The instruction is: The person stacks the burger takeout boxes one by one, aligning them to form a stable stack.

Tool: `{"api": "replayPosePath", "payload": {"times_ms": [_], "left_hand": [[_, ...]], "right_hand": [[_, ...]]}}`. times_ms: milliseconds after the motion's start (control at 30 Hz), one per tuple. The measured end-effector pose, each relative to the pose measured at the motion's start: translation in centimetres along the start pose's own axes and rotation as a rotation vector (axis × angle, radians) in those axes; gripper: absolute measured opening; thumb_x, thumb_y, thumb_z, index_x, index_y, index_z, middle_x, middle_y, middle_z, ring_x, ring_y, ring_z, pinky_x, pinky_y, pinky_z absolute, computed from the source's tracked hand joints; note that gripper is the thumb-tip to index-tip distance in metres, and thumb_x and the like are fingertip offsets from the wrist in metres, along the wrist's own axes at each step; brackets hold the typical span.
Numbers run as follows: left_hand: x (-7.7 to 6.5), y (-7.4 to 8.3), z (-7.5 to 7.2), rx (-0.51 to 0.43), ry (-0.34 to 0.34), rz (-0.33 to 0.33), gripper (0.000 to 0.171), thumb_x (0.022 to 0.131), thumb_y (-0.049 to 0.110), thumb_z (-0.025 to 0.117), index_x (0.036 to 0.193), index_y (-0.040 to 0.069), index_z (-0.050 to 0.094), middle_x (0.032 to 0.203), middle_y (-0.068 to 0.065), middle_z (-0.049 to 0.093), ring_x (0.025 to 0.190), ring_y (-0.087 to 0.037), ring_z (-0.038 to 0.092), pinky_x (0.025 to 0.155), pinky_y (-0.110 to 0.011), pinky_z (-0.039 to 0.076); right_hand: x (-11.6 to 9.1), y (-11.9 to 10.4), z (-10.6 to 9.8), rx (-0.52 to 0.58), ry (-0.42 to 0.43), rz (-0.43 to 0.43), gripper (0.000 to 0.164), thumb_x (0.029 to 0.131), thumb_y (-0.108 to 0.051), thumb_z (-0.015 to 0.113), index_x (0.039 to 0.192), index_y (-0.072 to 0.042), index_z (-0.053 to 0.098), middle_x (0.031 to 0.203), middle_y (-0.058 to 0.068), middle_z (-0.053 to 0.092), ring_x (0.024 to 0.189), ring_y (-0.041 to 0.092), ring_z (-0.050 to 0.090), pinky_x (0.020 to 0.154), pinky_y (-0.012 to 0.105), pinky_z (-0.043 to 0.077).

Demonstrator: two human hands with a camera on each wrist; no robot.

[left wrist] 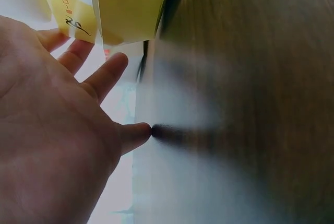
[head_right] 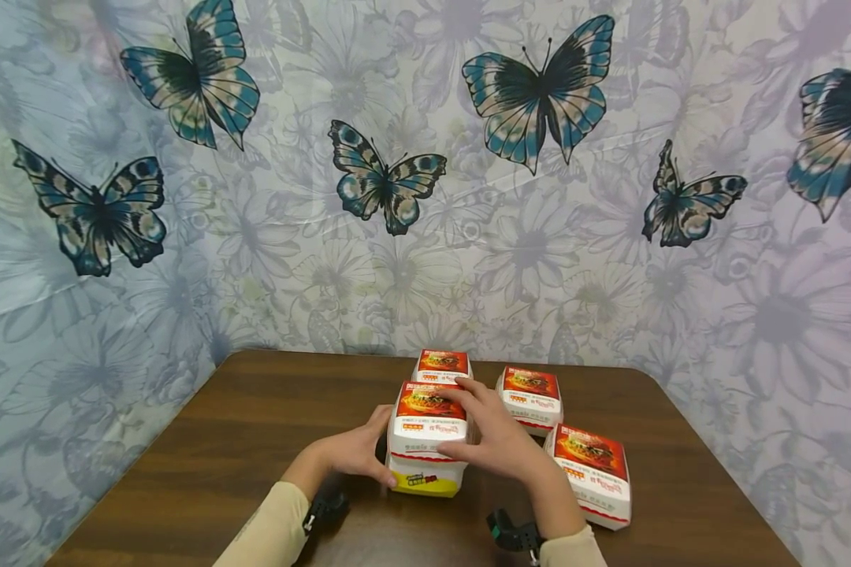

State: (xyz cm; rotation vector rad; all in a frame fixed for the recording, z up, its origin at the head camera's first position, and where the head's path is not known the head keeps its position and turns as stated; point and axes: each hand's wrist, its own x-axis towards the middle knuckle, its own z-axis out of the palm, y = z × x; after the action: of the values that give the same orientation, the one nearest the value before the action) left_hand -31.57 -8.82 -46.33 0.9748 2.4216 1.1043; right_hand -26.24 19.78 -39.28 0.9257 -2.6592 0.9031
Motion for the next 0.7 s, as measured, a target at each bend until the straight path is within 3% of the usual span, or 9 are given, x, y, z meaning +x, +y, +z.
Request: {"api": "replayPosePath", "payload": {"times_ms": [233, 700], "left_hand": [[0.0, -0.3, -0.1, -0.022, -0.002, 0.007, 0.114, 0.071, 0.031, 0.091, 0.157, 0.024, 0.016, 0.155, -0.007, 0.015, 0.145, -0.027, 0.017, 0.117, -0.053, 0.028], [-0.3, -0.7, -0.2, -0.005, 0.003, -0.003, 0.117, 0.071, 0.033, 0.091, 0.157, 0.022, 0.014, 0.155, -0.009, 0.016, 0.144, -0.029, 0.021, 0.116, -0.052, 0.031]], "right_hand": [[0.2, -0.5, 0.7, 0.001, 0.015, 0.014, 0.071, 0.085, -0.053, 0.074, 0.147, -0.032, 0.047, 0.160, 0.011, 0.032, 0.145, 0.038, 0.032, 0.106, 0.067, 0.037], [0.1, -0.7, 1.5, -0.014, 0.047, 0.016, 0.070, 0.086, -0.050, 0.075, 0.147, -0.028, 0.048, 0.161, 0.012, 0.033, 0.146, 0.038, 0.031, 0.107, 0.067, 0.035]]}}
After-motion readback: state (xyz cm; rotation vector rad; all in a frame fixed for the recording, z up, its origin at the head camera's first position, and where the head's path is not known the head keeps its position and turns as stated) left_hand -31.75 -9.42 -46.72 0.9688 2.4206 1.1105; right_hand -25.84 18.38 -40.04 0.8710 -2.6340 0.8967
